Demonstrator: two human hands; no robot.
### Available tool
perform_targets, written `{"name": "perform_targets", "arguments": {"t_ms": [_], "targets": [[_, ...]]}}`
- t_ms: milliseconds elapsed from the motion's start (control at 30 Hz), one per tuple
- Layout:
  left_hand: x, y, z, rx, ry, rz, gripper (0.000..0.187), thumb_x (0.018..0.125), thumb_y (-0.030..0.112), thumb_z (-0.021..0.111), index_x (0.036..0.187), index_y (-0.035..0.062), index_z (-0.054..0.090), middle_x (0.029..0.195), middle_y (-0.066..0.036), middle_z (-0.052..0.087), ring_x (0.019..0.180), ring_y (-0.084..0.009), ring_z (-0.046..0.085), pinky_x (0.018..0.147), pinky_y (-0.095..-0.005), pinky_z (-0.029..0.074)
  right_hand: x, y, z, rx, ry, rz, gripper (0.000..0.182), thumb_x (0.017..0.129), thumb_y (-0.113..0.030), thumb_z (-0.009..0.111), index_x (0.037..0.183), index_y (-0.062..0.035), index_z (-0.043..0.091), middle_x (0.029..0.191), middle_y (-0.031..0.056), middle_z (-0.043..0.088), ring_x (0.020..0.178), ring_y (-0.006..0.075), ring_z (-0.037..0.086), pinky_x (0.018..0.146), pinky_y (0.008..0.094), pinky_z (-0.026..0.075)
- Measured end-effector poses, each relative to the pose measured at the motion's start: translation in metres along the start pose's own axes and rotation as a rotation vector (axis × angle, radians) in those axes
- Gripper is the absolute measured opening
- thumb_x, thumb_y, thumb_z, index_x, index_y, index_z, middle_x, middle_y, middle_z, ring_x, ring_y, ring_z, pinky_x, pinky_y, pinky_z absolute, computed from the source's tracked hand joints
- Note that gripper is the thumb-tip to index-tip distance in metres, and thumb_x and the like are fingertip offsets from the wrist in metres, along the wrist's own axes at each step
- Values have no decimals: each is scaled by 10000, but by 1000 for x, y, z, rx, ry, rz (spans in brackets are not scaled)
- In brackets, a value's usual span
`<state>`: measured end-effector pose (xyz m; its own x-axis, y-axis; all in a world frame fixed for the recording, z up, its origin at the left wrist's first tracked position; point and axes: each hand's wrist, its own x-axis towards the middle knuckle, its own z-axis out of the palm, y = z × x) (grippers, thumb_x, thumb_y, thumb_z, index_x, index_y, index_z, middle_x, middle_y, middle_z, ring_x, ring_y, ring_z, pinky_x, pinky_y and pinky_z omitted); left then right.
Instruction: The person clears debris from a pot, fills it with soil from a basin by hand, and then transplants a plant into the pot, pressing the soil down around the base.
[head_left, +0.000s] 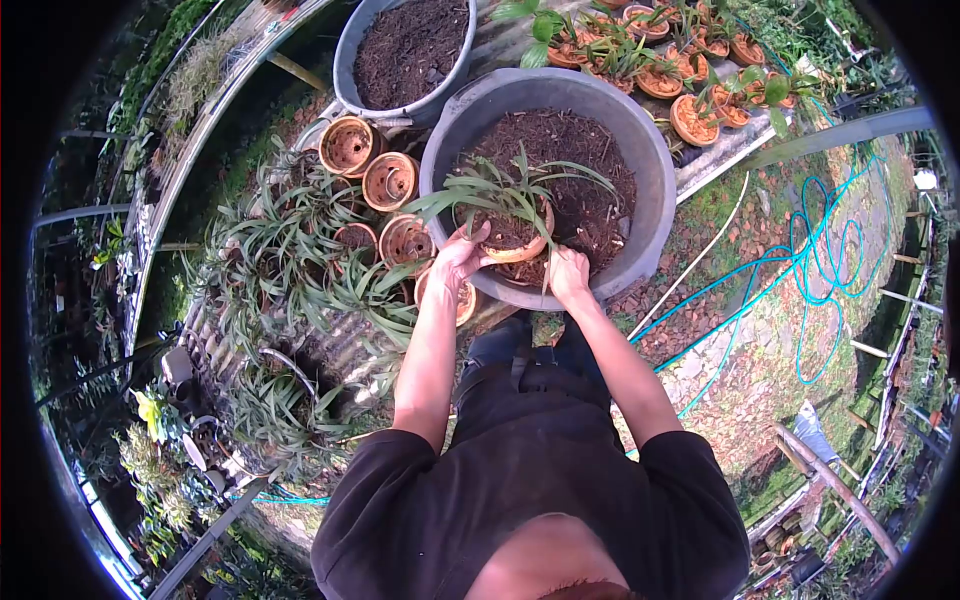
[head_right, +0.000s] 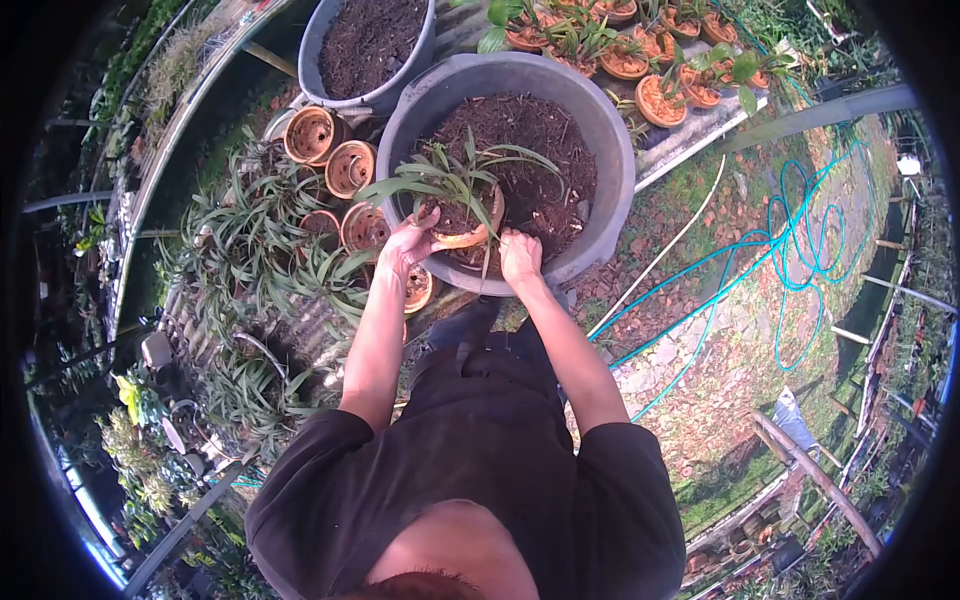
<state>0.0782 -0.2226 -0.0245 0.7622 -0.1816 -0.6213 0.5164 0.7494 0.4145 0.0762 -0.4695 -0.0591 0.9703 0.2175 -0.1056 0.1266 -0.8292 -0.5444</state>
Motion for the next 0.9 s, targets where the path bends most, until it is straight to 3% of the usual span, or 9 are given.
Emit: {"name": "perform_targets", "arguments": {"t_ms": [67, 200, 267, 333, 467, 633, 767, 800, 900], "targets": [[1, -10, 1, 1, 19, 21, 357, 953, 125, 694, 1286, 94, 566, 1140, -85, 688, 984, -266, 715, 774, -489, 648, 1, -19, -51, -57, -185, -35, 74, 781, -87, 698, 808, -47, 641, 772, 172, 702, 781, 360, 716, 674, 489, 552], [15, -25, -34, 81, -27, 34, 416, 999, 182, 631, 1395, 155, 508, 1200, -37, 661, 1117, -235, 661, 827, -531, 613, 5, 18, -52, 91, 133, -100, 255, 799, -134, 744, 1016, -17, 684, 728, 199, 660, 731, 392, 679, 655, 468, 529], [23, -29, -51, 122, -19, 25, 460, 1046, 236, 538, 1487, 203, 410, 1316, -57, 601, 1177, -243, 624, 844, -543, 598, 11, -1, -91, 359, -160, 357, 366, 802, -185, 814, 1098, -15, 681, 849, 239, 709, 841, 361, 723, 698, 480, 537], [21, -30, -47, 86, -6, 29, 472, 1057, 252, 509, 1507, 210, 374, 1361, -73, 571, 1179, -242, 618, 821, -524, 605, 12, -9, -102, 205, 155, 110, 400, 800, -202, 814, 1122, -12, 673, 929, 254, 715, 906, 380, 717, 791, 477, 545], [23, -42, -57, 114, 52, 121, 407, 1048, 245, 531, 1435, 178, 425, 1384, -83, 560, 1224, -253, 580, 742, -489, 605, 22, -52, -117, 284, 263, 12, 432, 778, -225, 818, 1107, 8, 664, 1041, 237, 712, 972, 415, 689, 850, 473, 540], [-4, -44, -40, 225, 134, 106, 387, 1031, 179, 565, 1407, 155, 473, 1329, -88, 597, 1204, -255, 592, 765, -442, 594, 33, -72, -99, 270, 163, -165, 232, 844, -177, 737, 953, 21, 682, 875, 226, 662, 849, 427, 638, 771, 490, 497], [-11, -54, -40, 178, 68, 136, 307, 1021, 214, 611, 1311, 115, 595, 1165, -40, 675, 977, -165, 661, 750, -310, 577, 21, -64, -79, 274, 52, -243, 244, 851, -79, 641, 1075, 16, 624, 974, 195, 606, 935, 405, 612, 817, 507, 491], [-11, -57, -39, 310, 71, 227, 321, 1028, 224, 602, 1325, 104, 594, 1189, -39, 669, 994, -158, 654, 779, -310, 563, 18, -70, -92, 47, 200, -423, 252, 870, -63, 610, 1107, 20, 623, 982, 197, 615, 924, 391, 618, 816, 493, 504], [-10, -63, -37, 459, 94, 306, 323, 1025, 233, 608, 1318, 99, 600, 1193, -38, 667, 1002, -152, 646, 784, -307, 559, 11, -53, -86, 123, 276, -408, 312, 851, -59, 623, 1152, 28, 619, 1015, 211, 653, 925, 376, 655, 798, 451, 526]]}}
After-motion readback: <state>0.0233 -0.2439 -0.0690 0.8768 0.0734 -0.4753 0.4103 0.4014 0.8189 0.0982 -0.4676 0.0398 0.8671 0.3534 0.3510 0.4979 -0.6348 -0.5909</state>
